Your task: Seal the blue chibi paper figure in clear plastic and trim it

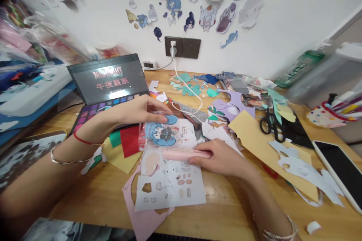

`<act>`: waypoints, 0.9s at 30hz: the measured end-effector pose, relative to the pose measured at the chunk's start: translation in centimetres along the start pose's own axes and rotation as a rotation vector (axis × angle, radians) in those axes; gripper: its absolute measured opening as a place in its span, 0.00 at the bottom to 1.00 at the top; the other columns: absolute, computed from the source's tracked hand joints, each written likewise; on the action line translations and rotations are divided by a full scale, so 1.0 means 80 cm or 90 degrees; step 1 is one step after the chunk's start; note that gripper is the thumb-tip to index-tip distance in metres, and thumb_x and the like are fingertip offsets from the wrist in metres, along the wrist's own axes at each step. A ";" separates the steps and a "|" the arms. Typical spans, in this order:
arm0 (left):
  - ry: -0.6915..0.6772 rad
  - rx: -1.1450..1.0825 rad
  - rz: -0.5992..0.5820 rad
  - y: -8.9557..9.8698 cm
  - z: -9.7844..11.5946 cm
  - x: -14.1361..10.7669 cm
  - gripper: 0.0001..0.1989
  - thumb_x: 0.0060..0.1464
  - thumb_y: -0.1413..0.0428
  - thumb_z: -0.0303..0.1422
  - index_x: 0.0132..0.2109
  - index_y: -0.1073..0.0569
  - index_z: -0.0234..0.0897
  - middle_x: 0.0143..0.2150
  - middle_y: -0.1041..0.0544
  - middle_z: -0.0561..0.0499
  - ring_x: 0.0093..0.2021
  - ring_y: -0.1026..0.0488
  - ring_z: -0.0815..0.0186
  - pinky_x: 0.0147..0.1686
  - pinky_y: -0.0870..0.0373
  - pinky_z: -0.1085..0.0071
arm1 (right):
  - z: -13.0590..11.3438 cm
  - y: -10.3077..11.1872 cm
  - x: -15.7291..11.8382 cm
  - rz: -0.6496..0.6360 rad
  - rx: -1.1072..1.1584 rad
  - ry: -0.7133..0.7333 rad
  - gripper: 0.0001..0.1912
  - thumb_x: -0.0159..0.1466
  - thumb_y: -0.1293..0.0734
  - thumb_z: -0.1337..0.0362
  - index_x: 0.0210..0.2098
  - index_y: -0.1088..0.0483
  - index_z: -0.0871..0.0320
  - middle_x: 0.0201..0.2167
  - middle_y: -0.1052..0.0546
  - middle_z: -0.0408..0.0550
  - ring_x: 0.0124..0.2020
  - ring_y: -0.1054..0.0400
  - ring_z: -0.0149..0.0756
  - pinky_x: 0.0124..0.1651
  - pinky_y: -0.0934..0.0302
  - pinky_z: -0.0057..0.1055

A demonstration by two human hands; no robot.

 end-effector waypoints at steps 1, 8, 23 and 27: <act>0.002 0.003 -0.003 -0.001 0.001 0.000 0.12 0.50 0.41 0.35 0.42 0.21 0.41 0.37 0.19 0.51 0.35 0.25 0.64 0.32 0.31 0.75 | -0.001 -0.001 0.000 -0.003 0.007 0.005 0.19 0.61 0.39 0.49 0.28 0.27 0.56 0.19 0.35 0.40 0.20 0.47 0.29 0.23 0.56 0.27; 0.034 0.003 -0.052 -0.004 0.005 -0.001 0.13 0.50 0.42 0.36 0.43 0.22 0.35 0.35 0.20 0.50 0.32 0.27 0.66 0.31 0.34 0.74 | -0.005 -0.002 0.000 -0.023 -0.011 -0.004 0.19 0.61 0.38 0.48 0.28 0.28 0.56 0.20 0.35 0.39 0.22 0.46 0.29 0.24 0.55 0.27; 0.005 0.016 -0.054 -0.006 -0.002 0.002 0.14 0.50 0.42 0.37 0.44 0.22 0.38 0.35 0.20 0.50 0.32 0.27 0.66 0.30 0.34 0.74 | -0.009 -0.004 0.001 -0.033 -0.042 -0.002 0.21 0.63 0.42 0.47 0.27 0.32 0.56 0.19 0.39 0.37 0.22 0.46 0.27 0.24 0.56 0.26; -0.007 0.018 -0.053 -0.008 -0.005 0.003 0.14 0.50 0.41 0.38 0.43 0.22 0.38 0.34 0.19 0.50 0.31 0.26 0.65 0.29 0.35 0.74 | -0.010 -0.005 0.001 -0.039 -0.053 0.023 0.20 0.64 0.42 0.48 0.27 0.33 0.56 0.20 0.37 0.37 0.22 0.45 0.27 0.24 0.55 0.26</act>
Point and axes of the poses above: each hand's wrist, its own x-axis towards the middle knuckle, its own y-axis out of the back of the hand, z = x × y, the point moved 3 cm from there along x, towards the middle knuckle
